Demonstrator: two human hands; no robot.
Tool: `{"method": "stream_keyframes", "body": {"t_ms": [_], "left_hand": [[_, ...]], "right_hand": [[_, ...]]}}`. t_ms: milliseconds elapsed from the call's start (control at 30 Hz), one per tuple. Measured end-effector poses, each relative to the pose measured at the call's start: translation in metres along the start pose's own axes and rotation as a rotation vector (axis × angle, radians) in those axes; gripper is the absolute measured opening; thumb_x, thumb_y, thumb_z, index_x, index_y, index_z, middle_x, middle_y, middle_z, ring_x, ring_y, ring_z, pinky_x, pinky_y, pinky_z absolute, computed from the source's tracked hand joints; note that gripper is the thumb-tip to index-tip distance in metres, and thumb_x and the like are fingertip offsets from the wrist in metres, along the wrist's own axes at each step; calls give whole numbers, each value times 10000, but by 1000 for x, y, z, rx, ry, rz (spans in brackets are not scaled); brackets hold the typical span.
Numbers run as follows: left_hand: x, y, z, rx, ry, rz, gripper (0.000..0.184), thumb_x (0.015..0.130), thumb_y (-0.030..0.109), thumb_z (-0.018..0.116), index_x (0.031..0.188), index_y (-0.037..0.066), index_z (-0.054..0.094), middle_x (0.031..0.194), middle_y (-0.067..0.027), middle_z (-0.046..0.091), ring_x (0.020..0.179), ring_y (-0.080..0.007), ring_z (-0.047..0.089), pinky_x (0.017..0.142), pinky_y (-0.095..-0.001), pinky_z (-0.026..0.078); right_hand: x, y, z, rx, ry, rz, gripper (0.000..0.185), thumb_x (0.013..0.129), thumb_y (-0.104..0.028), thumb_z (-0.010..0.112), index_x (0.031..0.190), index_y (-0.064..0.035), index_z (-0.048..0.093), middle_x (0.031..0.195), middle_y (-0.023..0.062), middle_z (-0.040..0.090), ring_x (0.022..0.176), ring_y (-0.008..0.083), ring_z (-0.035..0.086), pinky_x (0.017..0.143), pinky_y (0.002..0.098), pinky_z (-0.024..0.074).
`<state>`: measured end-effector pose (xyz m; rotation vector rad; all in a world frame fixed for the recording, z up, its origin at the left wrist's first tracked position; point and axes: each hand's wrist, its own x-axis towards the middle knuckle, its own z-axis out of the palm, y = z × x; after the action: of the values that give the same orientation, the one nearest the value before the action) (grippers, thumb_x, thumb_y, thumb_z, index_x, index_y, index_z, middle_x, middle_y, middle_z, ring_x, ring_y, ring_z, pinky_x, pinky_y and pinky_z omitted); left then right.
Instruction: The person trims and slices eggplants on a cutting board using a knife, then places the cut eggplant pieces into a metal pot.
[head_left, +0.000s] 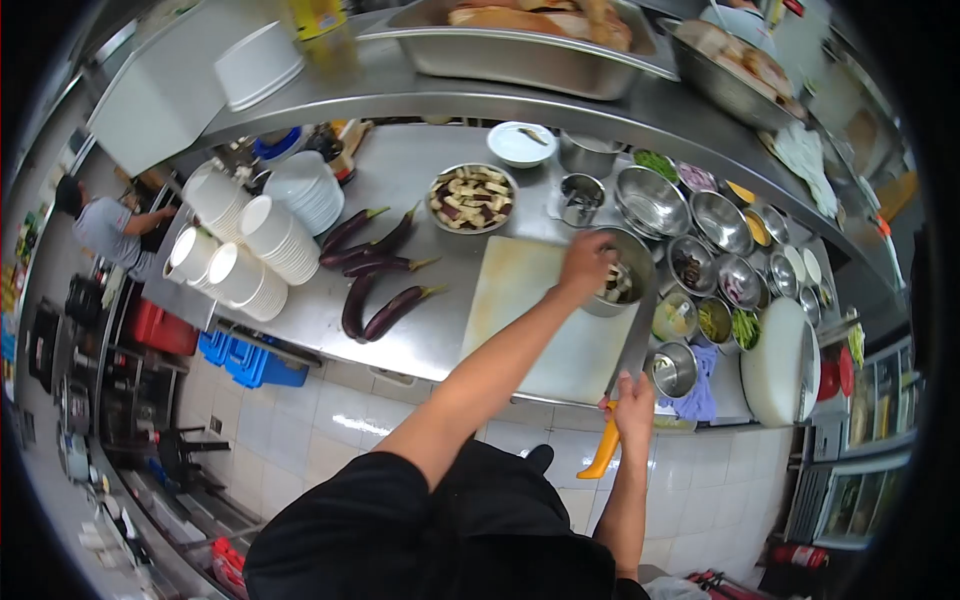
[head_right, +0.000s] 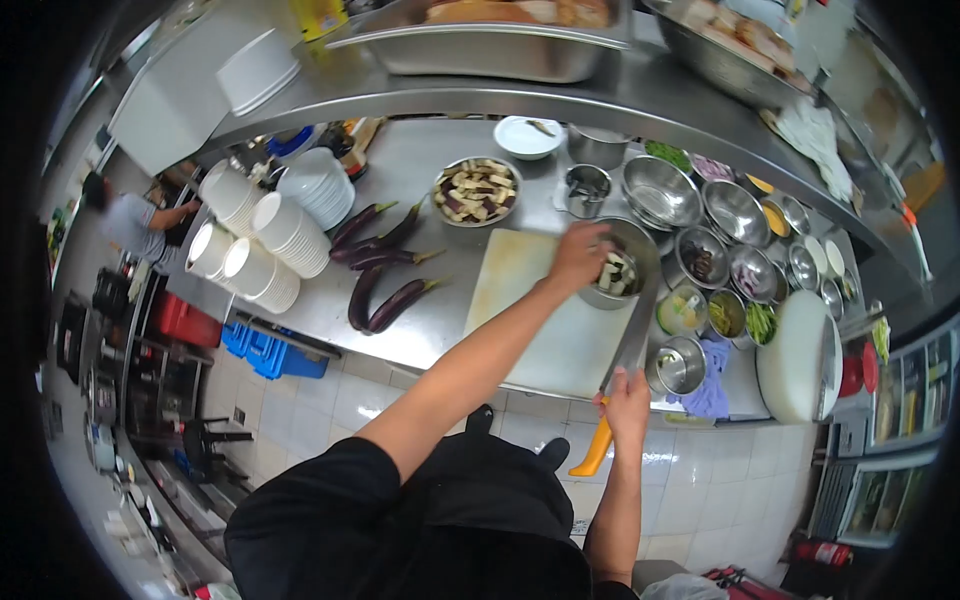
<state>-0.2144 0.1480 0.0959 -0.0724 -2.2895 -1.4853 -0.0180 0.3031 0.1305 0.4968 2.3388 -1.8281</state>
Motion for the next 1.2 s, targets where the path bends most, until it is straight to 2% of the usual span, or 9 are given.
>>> {"method": "stream_keyframes", "body": {"t_ms": [67,133,267,333,400,500,633,867,1200], "left_hand": [[-32,-28,-32,-120,115,50,352,803,48,703,1154,63,672,1130,-161,648,1114,-345,592,988,-415,460],[-68,-84,-78,118,210,112,356,783,36,690,1138,65,676,1120,-155,659,1096,-337,602,969,-429,461],[-109,-146,-205,955,180,-63,520,707,66,697,1222,80,631,1206,-159,626,1082,-357,589,943,-490,440],[-114,-136,-243,979,14,-301,553,725,113,745,1261,102,607,1236,-154,607,1129,-358,580,942,-501,453],[-120,-144,-272,833,-133,-341,492,733,113,765,1207,85,637,1167,-164,633,1106,-370,595,933,-480,475],[-112,-132,-267,663,-129,-137,408,741,69,759,1138,50,666,1048,-180,657,1012,-392,621,890,-441,503],[-94,-56,-189,428,-296,38,399,767,63,742,1155,42,656,1025,-192,649,956,-393,630,852,-438,511],[-84,32,-21,284,-560,182,349,808,103,736,1140,28,661,1004,-197,655,938,-398,636,843,-441,508],[-93,72,85,310,-656,265,375,765,82,761,1118,-3,669,1029,-221,684,951,-394,652,864,-452,512]], "right_hand": [[2,14,-7,0,97,94,278,1034,-281,510,1073,-6,520,790,78,631,495,139,611,384,269,438],[5,17,-10,-45,-12,-96,248,1030,-263,517,1051,-16,533,785,77,630,485,131,596,391,266,441],[8,21,-14,-95,25,-227,277,1027,-260,512,937,2,515,635,108,613,535,192,659,476,340,484],[0,16,-11,-101,-7,-226,290,1025,-263,514,909,3,506,619,112,606,532,197,657,492,343,482],[-5,21,-4,-99,-49,-219,302,1024,-265,513,885,2,498,608,110,601,531,201,656,497,341,476],[-20,28,6,-89,-81,-218,303,1020,-267,521,890,6,500,597,102,594,529,191,651,496,331,467],[-47,39,3,-368,4,-295,221,994,-255,539,952,-39,561,633,208,630,629,429,644,579,535,486],[-75,51,-53,-675,209,-349,175,962,-208,559,933,-36,574,577,202,607,560,423,626,536,536,490],[-87,68,-114,-655,277,-244,145,945,-180,561,911,-41,542,588,226,603,577,450,620,555,566,490]]}}
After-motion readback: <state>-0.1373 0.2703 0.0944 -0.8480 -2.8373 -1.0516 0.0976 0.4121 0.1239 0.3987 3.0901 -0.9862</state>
